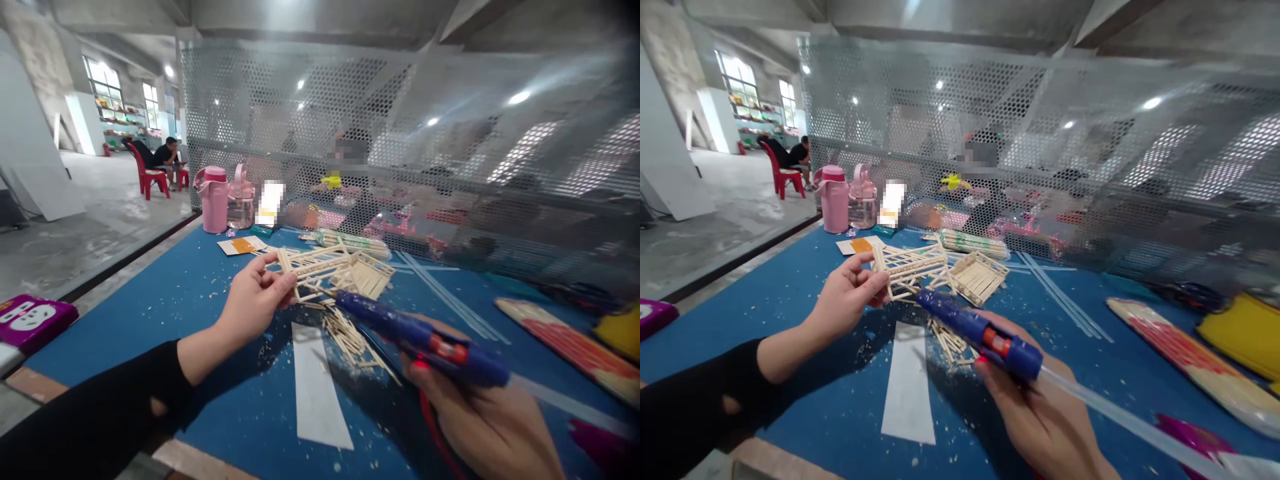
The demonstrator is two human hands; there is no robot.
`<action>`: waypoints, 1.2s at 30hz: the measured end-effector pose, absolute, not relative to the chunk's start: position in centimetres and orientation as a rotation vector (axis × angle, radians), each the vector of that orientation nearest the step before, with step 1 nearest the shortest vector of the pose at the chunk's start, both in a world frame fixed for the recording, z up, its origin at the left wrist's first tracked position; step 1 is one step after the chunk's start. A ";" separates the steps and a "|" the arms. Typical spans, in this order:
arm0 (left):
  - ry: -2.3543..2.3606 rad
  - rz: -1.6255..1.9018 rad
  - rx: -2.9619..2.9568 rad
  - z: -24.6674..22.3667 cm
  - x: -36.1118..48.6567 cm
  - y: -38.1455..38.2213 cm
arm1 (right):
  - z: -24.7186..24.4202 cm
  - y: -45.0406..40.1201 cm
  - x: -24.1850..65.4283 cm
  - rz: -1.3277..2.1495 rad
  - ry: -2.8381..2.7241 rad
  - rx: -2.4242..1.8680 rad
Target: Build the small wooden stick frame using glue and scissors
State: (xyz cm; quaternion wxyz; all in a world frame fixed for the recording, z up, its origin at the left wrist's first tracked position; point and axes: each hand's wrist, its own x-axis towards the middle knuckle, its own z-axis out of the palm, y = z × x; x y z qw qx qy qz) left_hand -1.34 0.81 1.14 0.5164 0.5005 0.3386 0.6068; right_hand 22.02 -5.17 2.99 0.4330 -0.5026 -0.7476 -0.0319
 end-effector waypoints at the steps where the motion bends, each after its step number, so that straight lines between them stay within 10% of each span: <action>1: 0.813 1.455 1.202 1.1 -1.3 0.7 | 2.8 -5.3 21.9 -0.110 -1.917 -1.214; 36: 0.758 1.442 1.228 0.9 -1.2 0.6 | 1.7 -6.2 22.4 -0.462 -2.095 -1.161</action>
